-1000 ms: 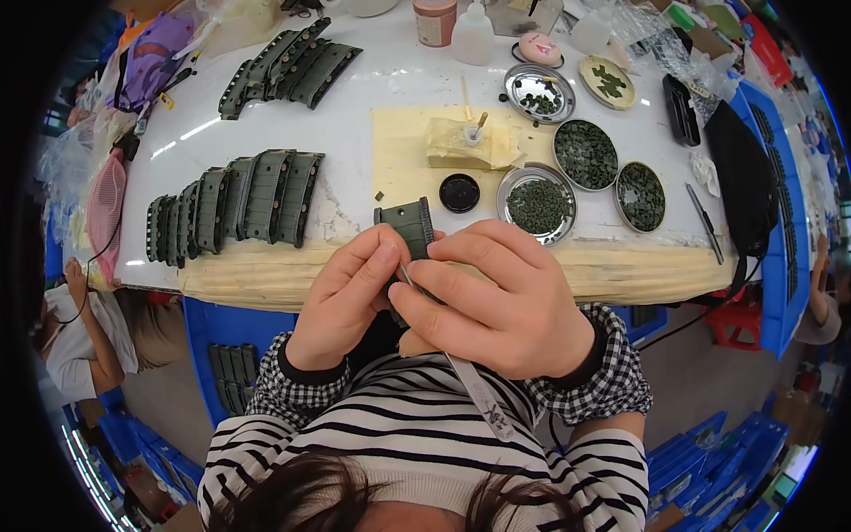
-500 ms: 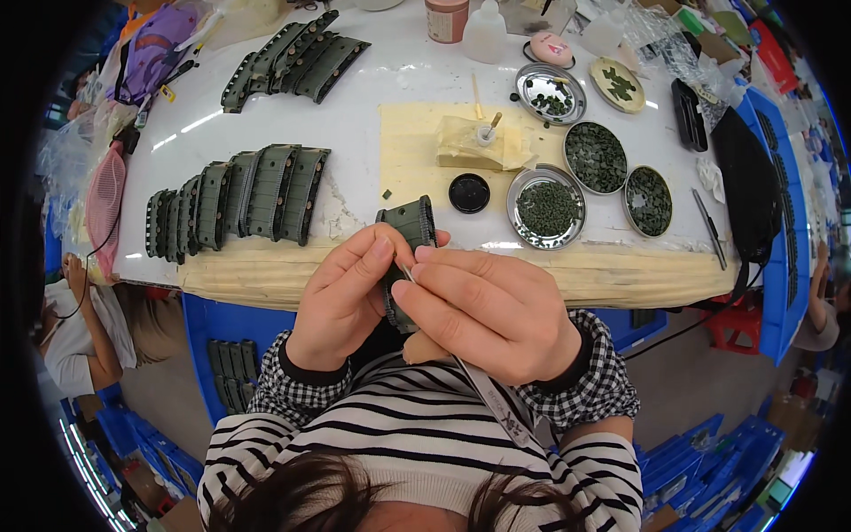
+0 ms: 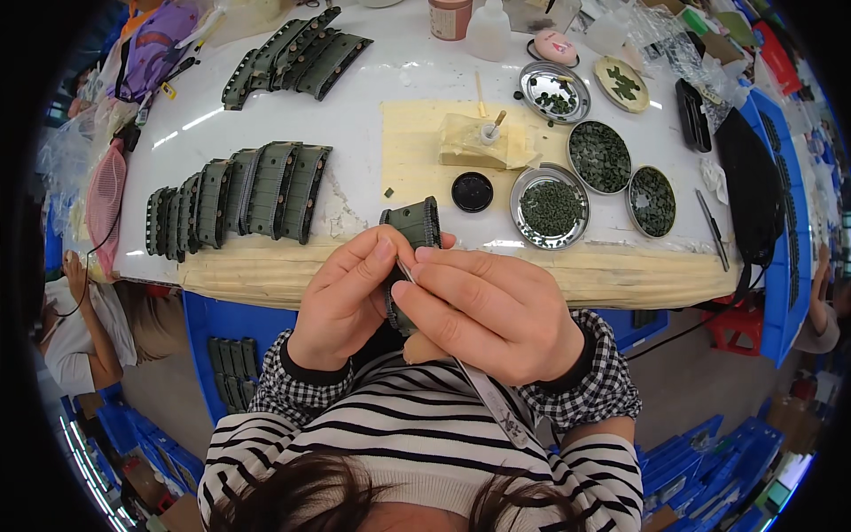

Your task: Assemble small plastic components of toy tank models at a manufacturing workbench.

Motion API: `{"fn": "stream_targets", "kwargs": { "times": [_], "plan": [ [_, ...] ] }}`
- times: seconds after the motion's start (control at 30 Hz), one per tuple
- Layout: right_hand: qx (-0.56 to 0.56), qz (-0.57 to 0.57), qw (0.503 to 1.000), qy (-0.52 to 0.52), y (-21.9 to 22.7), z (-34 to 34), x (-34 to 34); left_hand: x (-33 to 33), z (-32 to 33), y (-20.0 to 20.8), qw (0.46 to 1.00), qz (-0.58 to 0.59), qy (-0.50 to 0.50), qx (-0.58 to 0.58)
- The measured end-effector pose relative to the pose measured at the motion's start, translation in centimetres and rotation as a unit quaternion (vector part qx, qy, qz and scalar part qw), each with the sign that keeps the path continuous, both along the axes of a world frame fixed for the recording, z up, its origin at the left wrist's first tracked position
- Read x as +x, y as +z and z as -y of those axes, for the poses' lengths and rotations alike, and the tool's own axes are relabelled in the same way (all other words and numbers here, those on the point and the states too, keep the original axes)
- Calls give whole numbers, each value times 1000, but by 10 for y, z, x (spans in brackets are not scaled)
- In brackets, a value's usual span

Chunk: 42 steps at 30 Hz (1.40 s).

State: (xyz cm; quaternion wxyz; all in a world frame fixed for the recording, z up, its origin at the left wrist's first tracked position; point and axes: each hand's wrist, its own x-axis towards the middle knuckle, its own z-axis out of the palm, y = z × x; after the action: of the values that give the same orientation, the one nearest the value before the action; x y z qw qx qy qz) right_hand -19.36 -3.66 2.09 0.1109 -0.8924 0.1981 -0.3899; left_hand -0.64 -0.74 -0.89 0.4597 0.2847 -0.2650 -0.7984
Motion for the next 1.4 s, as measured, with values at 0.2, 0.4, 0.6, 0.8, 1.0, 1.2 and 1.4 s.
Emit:
{"fn": "stream_targets", "kwargs": {
  "times": [0.2, 0.4, 0.6, 0.8, 1.0, 1.2, 1.4],
  "plan": [
    [9, 2, 1000, 3, -1, 0, -2, 0, 0, 1, 1000, 2, -14, 11],
    [15, 4, 1000, 4, -1, 0, -2, -1, -1, -2, 1000, -14, -9, 18],
    [40, 8, 999, 14, -1, 1, -3, 0, -1, -6, 1000, 7, -15, 1],
    [63, 17, 998, 9, 1, 1, -4, 6, -1, -9, 999, -5, -51, -7],
    [232, 195, 939, -162, -8, 8, -16, 6, -3, 12, 999, -12, 40, -21],
    [177, 83, 953, -231, -28, 25, -13, 19, -5, 5, 985, -101, 127, 59],
    [140, 67, 960, -231, -34, 29, -11, 14, -10, 4, 974, -105, 187, 72]
  ]
}}
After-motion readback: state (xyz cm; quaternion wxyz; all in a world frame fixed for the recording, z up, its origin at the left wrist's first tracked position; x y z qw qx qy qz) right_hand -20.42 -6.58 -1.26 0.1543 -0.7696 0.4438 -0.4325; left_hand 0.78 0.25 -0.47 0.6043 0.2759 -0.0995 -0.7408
